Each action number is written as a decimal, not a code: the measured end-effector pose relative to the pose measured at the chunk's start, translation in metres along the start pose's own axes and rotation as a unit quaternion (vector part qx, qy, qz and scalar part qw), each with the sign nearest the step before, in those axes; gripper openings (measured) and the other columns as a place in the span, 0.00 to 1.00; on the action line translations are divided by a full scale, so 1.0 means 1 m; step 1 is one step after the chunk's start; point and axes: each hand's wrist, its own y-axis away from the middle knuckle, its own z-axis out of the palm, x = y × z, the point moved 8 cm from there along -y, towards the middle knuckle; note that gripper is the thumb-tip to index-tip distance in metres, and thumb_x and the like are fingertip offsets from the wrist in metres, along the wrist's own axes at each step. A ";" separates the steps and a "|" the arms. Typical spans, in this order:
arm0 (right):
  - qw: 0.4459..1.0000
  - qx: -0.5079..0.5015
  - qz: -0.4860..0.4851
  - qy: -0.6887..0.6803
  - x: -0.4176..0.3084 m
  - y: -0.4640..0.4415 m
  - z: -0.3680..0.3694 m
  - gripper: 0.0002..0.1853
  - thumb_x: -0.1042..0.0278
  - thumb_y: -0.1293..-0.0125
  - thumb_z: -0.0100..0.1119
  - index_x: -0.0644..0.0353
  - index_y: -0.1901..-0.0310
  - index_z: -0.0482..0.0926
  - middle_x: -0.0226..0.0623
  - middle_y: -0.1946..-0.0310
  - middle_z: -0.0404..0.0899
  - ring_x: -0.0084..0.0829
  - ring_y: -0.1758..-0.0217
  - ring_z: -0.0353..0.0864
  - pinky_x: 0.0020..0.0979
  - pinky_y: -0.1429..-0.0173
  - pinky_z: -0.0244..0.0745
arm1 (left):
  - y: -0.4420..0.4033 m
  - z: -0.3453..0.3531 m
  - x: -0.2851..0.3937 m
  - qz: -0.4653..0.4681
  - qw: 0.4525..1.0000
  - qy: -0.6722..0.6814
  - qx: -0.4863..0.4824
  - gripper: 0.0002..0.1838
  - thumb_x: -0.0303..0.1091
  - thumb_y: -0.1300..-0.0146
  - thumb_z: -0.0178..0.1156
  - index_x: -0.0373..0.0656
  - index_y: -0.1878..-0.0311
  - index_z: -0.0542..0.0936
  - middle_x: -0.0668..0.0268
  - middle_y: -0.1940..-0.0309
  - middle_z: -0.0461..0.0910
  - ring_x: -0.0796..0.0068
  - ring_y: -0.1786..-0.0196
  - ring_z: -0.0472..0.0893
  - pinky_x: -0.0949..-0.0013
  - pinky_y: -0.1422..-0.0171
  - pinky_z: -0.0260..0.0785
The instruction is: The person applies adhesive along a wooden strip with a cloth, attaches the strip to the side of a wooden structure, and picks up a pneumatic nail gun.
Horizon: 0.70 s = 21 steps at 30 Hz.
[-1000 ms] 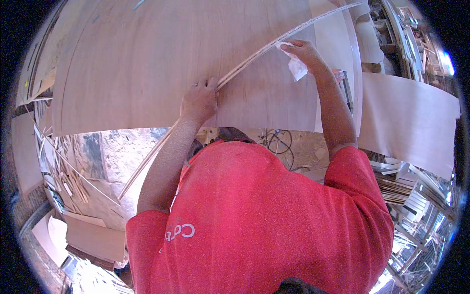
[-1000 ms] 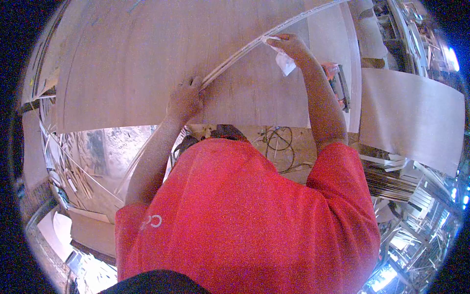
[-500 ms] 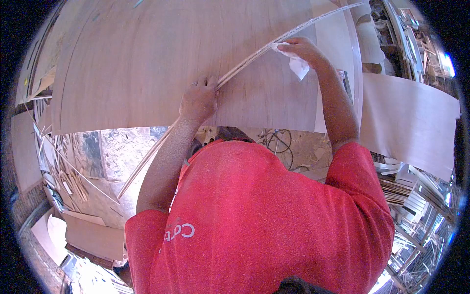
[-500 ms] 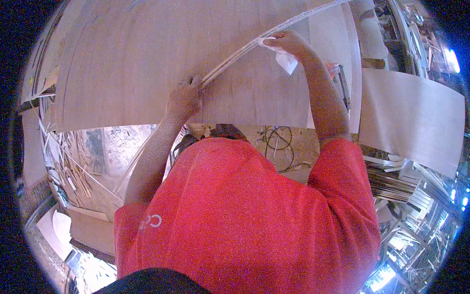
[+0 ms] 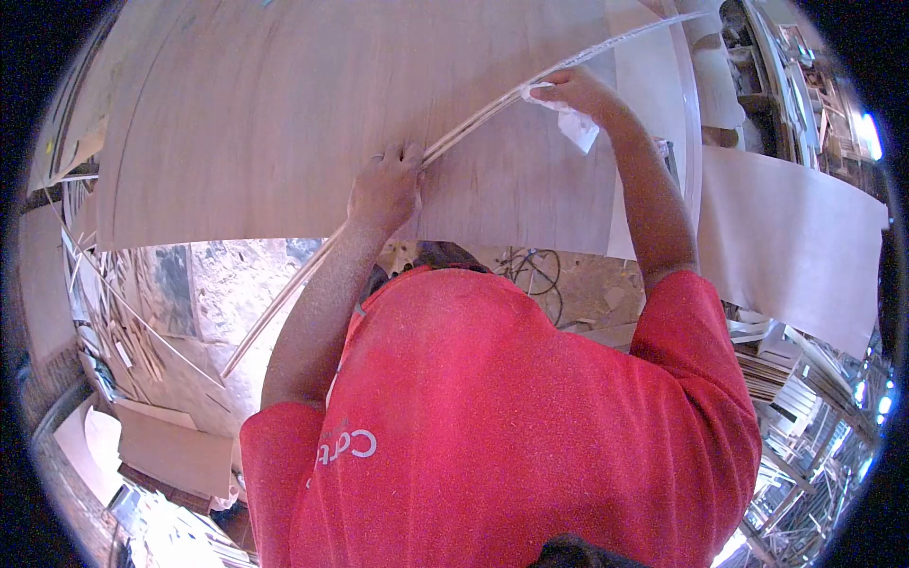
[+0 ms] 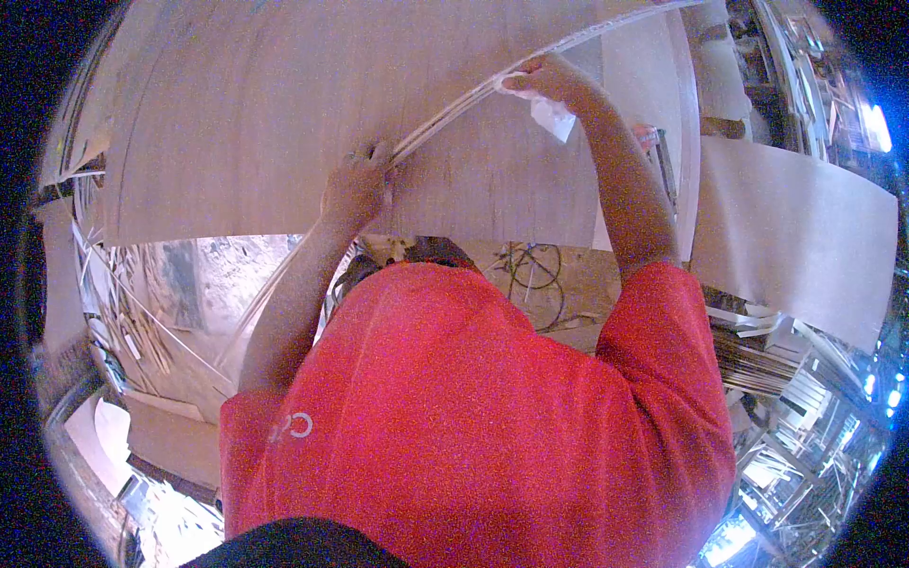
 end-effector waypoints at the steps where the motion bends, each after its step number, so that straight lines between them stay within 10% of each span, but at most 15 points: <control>1: 1.000 -0.004 -0.010 0.005 -0.002 0.000 0.002 0.24 0.50 0.36 0.74 0.61 0.47 0.89 0.28 0.63 0.86 0.26 0.62 0.81 0.33 0.55 0.76 | -0.001 0.000 0.000 0.000 1.000 0.000 0.000 0.15 0.34 0.33 0.63 0.45 0.47 0.74 0.54 0.48 0.80 0.46 0.48 0.84 0.48 0.49 0.82; 21: 0.998 0.008 -0.016 0.053 -0.032 0.013 0.028 0.24 0.49 0.37 0.73 0.63 0.51 0.89 0.31 0.69 0.85 0.25 0.67 0.80 0.34 0.61 0.76 | -0.005 0.004 0.001 0.011 0.999 -0.027 0.015 0.10 0.32 0.33 0.60 0.43 0.50 0.77 0.52 0.51 0.82 0.47 0.50 0.85 0.50 0.49 0.82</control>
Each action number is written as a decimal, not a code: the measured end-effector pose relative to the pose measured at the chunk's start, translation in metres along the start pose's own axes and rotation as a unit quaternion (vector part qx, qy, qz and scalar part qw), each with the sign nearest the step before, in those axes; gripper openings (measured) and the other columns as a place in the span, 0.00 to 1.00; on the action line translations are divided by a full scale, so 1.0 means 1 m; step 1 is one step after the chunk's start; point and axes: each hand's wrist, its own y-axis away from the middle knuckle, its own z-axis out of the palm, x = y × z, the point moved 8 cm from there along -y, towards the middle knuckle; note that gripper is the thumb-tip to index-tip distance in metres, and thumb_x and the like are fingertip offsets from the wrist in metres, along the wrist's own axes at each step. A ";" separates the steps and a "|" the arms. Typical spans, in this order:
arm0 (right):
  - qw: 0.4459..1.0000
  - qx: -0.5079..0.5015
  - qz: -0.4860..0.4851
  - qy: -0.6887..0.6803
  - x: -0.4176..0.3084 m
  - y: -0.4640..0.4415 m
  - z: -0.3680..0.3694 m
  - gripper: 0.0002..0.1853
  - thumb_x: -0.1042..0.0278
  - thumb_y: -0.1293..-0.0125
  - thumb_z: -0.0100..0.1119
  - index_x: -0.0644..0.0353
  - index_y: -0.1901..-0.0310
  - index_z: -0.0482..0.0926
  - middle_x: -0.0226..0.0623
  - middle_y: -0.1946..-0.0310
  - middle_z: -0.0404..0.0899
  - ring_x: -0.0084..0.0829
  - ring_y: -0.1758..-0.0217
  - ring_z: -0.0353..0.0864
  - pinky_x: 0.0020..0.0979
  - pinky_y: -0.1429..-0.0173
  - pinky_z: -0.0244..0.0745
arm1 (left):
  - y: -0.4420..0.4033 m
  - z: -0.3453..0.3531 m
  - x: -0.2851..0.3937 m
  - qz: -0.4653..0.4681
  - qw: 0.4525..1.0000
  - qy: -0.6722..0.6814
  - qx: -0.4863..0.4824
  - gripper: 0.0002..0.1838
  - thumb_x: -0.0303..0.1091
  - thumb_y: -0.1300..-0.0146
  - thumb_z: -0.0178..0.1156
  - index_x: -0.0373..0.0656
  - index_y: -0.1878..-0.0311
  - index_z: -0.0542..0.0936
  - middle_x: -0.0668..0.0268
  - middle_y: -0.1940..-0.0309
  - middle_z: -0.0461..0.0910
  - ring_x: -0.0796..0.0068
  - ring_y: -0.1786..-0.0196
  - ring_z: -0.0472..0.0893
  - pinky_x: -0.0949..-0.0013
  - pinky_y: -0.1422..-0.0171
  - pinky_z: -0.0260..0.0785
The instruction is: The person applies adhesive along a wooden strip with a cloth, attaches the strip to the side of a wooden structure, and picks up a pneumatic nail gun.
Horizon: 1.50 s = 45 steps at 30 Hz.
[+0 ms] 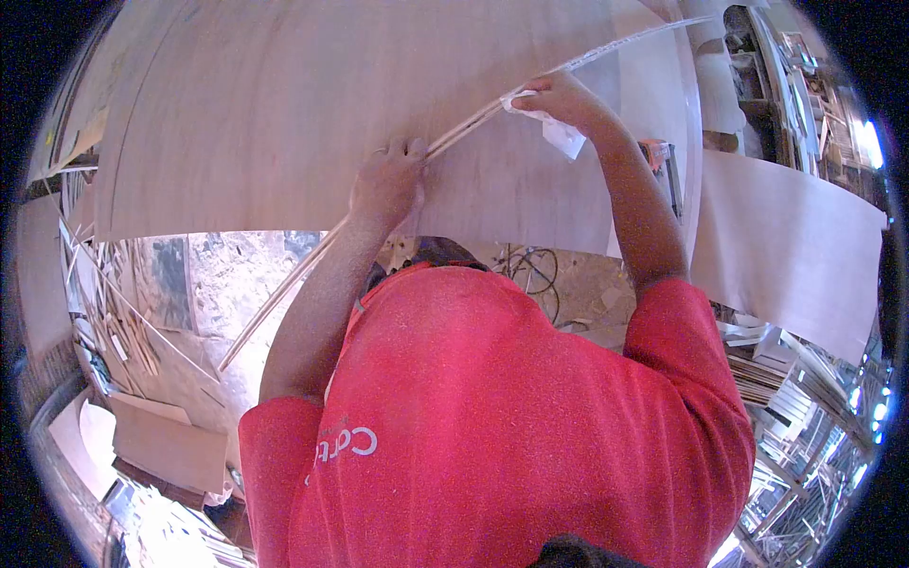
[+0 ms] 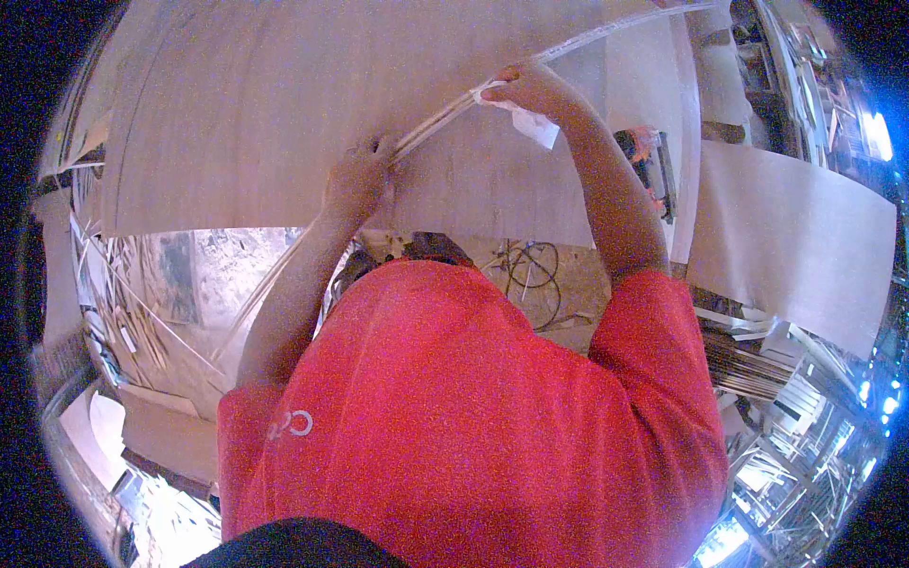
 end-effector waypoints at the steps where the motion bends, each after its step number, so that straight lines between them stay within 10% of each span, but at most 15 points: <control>1: 1.000 -0.002 0.000 -0.023 -0.001 0.002 0.003 0.24 0.49 0.38 0.73 0.63 0.52 0.89 0.31 0.69 0.85 0.25 0.68 0.80 0.34 0.61 0.75 | 0.002 0.001 -0.001 -0.001 1.000 0.000 -0.001 0.10 0.32 0.33 0.60 0.43 0.50 0.77 0.52 0.51 0.82 0.47 0.50 0.85 0.50 0.49 0.82; 25: 0.979 0.021 -0.088 0.185 -0.081 0.012 0.029 0.27 0.46 0.42 0.72 0.64 0.55 0.89 0.52 0.60 0.89 0.48 0.57 0.88 0.44 0.50 0.81 | 0.006 0.000 0.004 0.011 0.999 0.005 0.030 0.12 0.38 0.29 0.58 0.45 0.48 0.73 0.54 0.50 0.81 0.49 0.49 0.85 0.48 0.49 0.82; 45: 0.992 0.123 -0.013 -0.023 -0.012 0.021 -0.028 0.25 0.48 0.39 0.72 0.65 0.54 0.88 0.37 0.68 0.85 0.30 0.67 0.82 0.37 0.59 0.77 | 0.001 -0.003 0.002 -0.018 0.999 -0.027 -0.011 0.18 0.42 0.30 0.60 0.46 0.41 0.76 0.52 0.47 0.81 0.47 0.47 0.85 0.49 0.47 0.81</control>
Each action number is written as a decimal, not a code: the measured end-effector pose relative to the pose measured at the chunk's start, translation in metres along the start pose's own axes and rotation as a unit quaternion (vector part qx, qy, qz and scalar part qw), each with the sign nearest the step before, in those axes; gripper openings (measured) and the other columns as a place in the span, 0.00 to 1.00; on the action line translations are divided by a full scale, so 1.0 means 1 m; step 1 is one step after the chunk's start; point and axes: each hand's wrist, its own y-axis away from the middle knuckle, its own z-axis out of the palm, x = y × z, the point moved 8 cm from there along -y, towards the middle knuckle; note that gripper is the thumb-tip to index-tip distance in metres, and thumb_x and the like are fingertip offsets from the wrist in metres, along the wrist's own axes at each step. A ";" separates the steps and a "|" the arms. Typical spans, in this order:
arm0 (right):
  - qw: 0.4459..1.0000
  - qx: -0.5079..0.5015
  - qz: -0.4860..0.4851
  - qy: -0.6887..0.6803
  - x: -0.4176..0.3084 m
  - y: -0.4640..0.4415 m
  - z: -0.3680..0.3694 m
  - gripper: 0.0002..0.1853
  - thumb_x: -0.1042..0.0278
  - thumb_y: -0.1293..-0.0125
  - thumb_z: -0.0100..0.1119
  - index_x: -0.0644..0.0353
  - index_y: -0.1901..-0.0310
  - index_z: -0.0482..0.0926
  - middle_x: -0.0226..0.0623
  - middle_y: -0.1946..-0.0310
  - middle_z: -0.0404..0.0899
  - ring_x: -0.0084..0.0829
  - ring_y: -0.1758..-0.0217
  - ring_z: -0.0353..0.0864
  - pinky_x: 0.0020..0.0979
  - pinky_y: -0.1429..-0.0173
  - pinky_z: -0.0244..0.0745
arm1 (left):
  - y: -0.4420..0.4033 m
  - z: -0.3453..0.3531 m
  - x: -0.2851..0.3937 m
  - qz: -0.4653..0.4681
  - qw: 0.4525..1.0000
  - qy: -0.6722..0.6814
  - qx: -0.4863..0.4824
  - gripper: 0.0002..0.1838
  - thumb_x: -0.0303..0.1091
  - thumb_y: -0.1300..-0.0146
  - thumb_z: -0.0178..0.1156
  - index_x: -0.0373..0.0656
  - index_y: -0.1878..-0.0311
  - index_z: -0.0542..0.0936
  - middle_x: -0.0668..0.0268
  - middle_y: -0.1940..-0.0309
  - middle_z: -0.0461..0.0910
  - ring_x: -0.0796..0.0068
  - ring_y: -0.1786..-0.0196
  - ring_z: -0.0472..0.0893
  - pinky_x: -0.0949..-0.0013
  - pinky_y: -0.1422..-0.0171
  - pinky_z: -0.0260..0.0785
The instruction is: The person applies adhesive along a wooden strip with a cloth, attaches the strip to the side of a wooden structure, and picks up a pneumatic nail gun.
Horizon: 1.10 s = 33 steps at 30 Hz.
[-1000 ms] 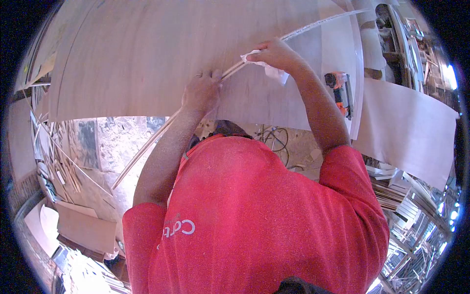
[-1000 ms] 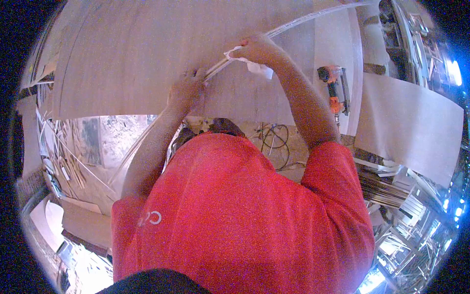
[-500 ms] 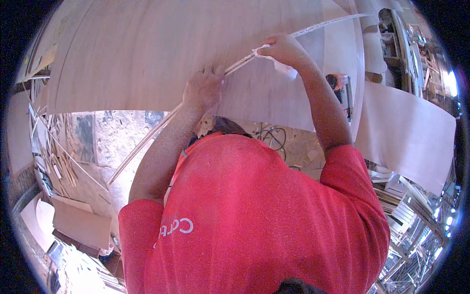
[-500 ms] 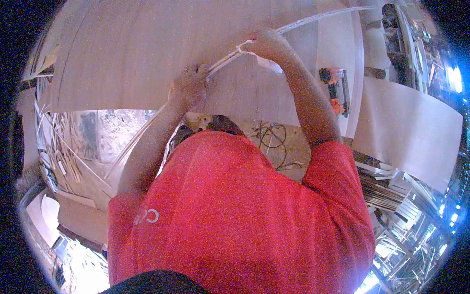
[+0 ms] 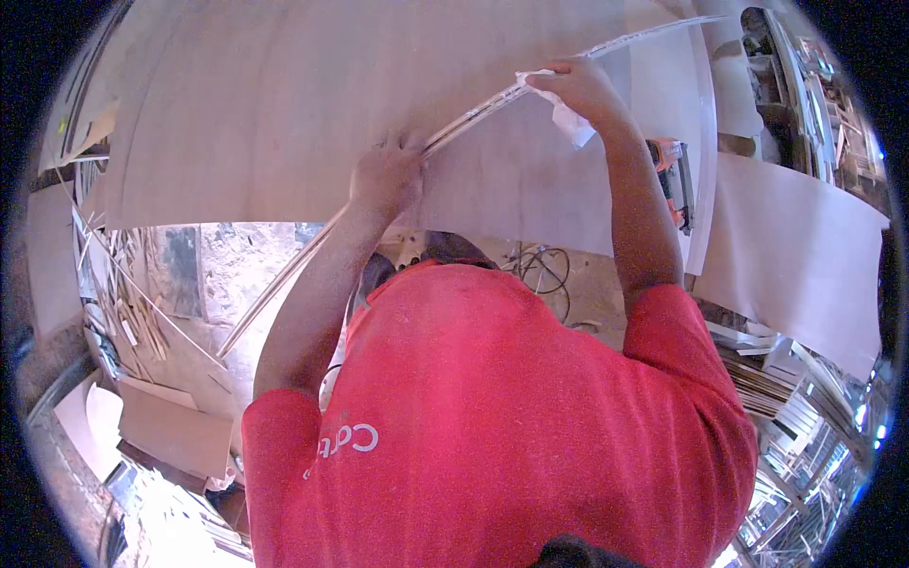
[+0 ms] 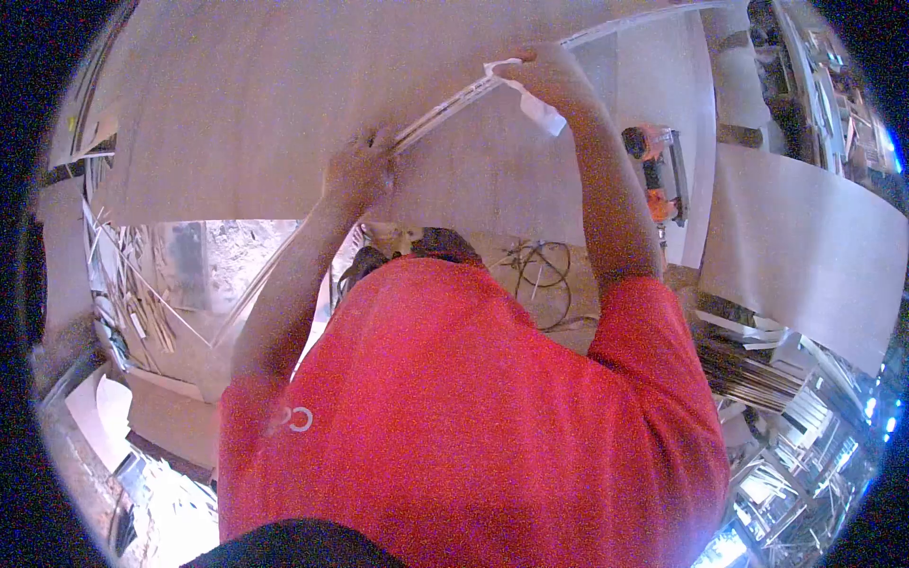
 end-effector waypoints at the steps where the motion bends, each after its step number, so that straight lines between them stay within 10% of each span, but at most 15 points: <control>1: 1.000 0.010 0.020 -0.015 0.008 0.001 -0.004 0.25 0.48 0.39 0.72 0.64 0.53 0.88 0.35 0.67 0.86 0.29 0.66 0.82 0.36 0.59 0.77 | 0.000 -0.003 0.000 0.002 1.000 -0.002 -0.001 0.18 0.42 0.30 0.60 0.46 0.41 0.76 0.52 0.47 0.81 0.47 0.47 0.85 0.49 0.47 0.81; 14: 0.990 0.011 0.070 -0.121 0.029 0.052 0.027 0.23 0.50 0.37 0.73 0.65 0.54 0.89 0.31 0.67 0.84 0.23 0.68 0.80 0.30 0.62 0.75 | 0.125 -0.072 -0.079 -0.082 0.997 -0.006 0.004 0.40 0.58 0.47 0.76 0.42 0.38 0.75 0.48 0.49 0.79 0.43 0.46 0.82 0.47 0.47 0.78; 21: 0.996 -0.006 0.041 -0.084 -0.020 0.066 0.067 0.24 0.49 0.38 0.73 0.65 0.54 0.89 0.32 0.68 0.85 0.25 0.67 0.81 0.33 0.60 0.76 | 0.173 -0.044 -0.113 -0.133 0.976 0.006 -0.171 0.29 0.54 0.40 0.73 0.46 0.46 0.75 0.55 0.56 0.84 0.47 0.51 0.85 0.46 0.50 0.79; 33: 0.996 0.024 0.039 0.071 -0.036 0.051 0.086 0.25 0.45 0.39 0.72 0.59 0.51 0.90 0.40 0.66 0.88 0.32 0.63 0.86 0.39 0.55 0.79 | 0.170 -0.025 -0.117 -0.118 0.977 0.080 -0.160 0.15 0.34 0.33 0.63 0.46 0.47 0.73 0.53 0.57 0.85 0.45 0.55 0.87 0.42 0.56 0.78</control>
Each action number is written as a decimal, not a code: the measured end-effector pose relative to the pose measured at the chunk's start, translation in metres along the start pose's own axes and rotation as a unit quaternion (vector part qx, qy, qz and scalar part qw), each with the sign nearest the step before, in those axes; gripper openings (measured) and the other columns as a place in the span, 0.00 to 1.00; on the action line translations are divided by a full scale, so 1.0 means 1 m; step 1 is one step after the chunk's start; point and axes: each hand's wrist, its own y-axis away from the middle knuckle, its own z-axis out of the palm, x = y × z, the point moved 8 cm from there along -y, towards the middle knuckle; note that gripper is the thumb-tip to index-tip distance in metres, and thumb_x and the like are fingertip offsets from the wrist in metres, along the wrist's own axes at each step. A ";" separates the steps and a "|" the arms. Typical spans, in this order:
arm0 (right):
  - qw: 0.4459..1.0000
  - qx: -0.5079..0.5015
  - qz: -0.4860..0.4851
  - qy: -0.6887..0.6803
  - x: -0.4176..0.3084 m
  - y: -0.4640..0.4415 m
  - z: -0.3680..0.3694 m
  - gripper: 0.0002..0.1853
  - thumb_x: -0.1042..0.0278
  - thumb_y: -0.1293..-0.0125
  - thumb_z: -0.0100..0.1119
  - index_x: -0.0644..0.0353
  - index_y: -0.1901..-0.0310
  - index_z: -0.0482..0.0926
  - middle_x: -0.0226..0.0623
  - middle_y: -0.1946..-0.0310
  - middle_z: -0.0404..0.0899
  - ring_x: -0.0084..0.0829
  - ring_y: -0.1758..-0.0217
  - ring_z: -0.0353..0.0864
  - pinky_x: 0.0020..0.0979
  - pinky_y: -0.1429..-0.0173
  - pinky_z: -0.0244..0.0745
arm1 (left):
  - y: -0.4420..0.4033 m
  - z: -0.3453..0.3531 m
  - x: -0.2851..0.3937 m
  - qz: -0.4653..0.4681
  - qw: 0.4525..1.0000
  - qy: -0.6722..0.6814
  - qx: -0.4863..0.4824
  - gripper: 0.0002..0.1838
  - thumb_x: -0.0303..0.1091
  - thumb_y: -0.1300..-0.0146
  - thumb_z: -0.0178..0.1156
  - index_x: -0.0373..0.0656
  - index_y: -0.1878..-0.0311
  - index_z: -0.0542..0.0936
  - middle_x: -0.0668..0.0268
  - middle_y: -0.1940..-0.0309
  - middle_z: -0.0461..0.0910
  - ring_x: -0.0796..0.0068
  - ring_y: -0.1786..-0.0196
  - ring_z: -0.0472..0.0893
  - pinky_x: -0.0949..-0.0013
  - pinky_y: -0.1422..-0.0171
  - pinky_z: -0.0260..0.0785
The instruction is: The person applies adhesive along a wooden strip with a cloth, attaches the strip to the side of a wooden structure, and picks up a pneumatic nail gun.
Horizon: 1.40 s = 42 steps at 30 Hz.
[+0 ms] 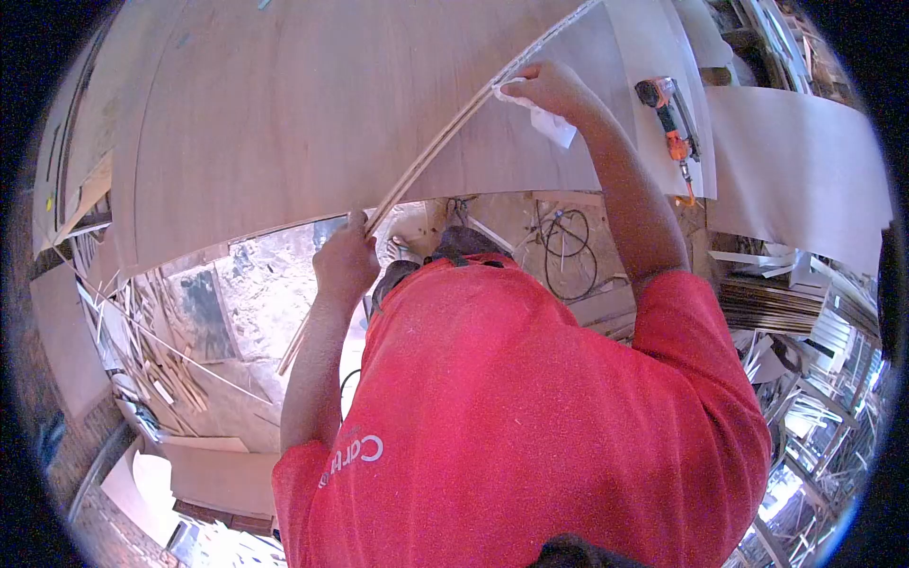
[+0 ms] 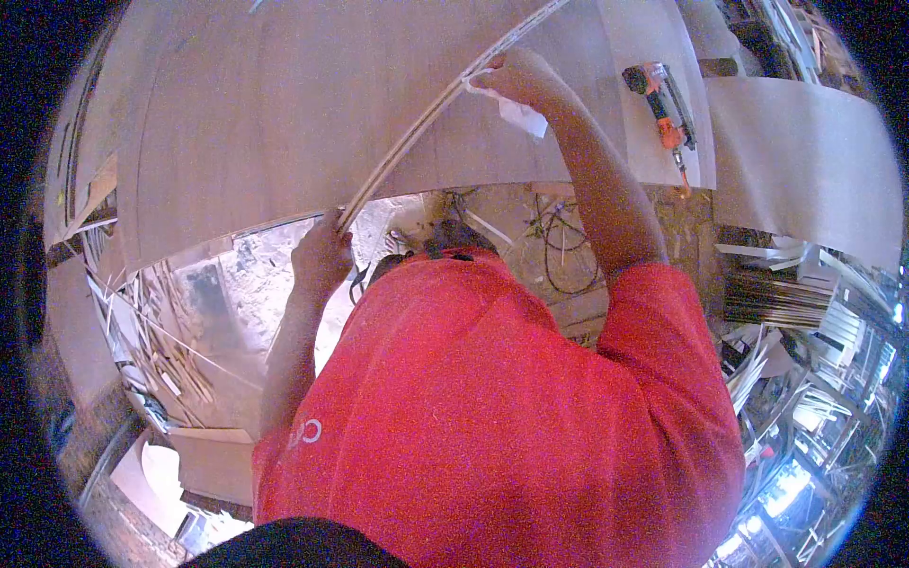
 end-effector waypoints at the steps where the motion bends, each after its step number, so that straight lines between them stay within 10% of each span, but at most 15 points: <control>1: 1.000 0.002 0.017 0.002 0.001 0.000 0.000 0.25 0.45 0.39 0.72 0.60 0.51 0.89 0.40 0.66 0.88 0.32 0.63 0.86 0.39 0.55 0.79 | 0.000 0.000 -0.001 -0.007 1.000 -0.003 -0.001 0.15 0.34 0.33 0.63 0.46 0.46 0.73 0.52 0.57 0.85 0.45 0.56 0.87 0.42 0.56 0.78; 42: 0.995 -0.092 -0.024 0.000 -0.084 0.033 0.051 0.23 0.48 0.40 0.72 0.63 0.56 0.90 0.46 0.68 0.88 0.37 0.65 0.87 0.40 0.56 0.80 | -0.005 0.013 -0.011 0.000 1.000 0.006 -0.009 0.17 0.37 0.30 0.61 0.48 0.41 0.73 0.52 0.56 0.86 0.44 0.54 0.86 0.41 0.55 0.77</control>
